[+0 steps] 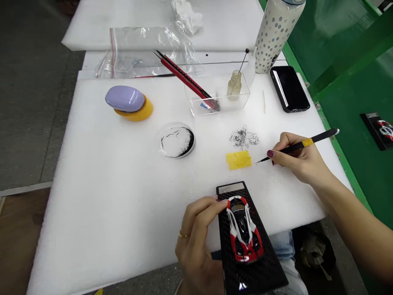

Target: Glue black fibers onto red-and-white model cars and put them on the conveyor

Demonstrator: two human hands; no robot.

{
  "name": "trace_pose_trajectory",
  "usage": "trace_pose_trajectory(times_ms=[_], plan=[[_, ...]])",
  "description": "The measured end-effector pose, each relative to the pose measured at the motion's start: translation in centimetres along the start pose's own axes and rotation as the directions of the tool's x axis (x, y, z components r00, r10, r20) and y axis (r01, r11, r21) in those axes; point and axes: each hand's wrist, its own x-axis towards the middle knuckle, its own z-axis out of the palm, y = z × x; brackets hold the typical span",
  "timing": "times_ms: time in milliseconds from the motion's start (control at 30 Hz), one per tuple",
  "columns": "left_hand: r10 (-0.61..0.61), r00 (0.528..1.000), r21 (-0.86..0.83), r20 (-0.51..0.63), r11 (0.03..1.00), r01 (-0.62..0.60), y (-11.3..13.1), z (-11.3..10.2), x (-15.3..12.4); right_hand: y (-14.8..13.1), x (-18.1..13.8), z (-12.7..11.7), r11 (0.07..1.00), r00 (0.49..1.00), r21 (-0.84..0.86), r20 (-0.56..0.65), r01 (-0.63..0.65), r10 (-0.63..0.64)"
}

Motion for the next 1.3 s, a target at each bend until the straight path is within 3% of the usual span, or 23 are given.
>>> trace_pose_trajectory(times_ms=[300,467,633,833,1033,1167,1300], plan=[[0.005,1.0,0.062,-0.015,0.998,-0.004,0.0,0.0,0.1,-0.4,0.1,0.2,0.999,0.999,0.001,0.009,-0.037,0.037],[-0.003,0.999,-0.002,-0.039,1.0,0.002,-0.1,0.3,0.0,0.0,-0.3,0.4,0.988,0.996,0.136,0.043,0.072,-0.078],[-0.031,0.99,0.013,-0.137,0.999,0.033,0.2,1.1,0.0,0.1,-0.3,1.3,0.974,0.98,0.156,0.087,0.165,-0.18],[-0.005,0.999,-0.008,-0.045,1.0,0.005,0.2,0.6,0.1,0.2,-0.3,1.8,0.972,0.97,0.131,0.116,0.197,-0.212],[-0.014,0.999,0.02,-0.032,1.0,0.014,-0.1,0.2,-0.1,0.3,-0.2,1.5,0.979,0.974,0.096,0.12,0.18,-0.191],[0.008,0.999,-0.021,-0.039,1.0,-0.009,-0.4,0.1,-0.2,0.2,-2.2,2.1,0.923,0.963,0.319,0.087,0.217,-0.257],[-0.009,0.998,-0.017,-0.062,1.0,0.007,-0.1,0.3,0.0,0.1,-6.0,4.5,0.796,0.962,0.547,-0.066,0.258,-0.266]])
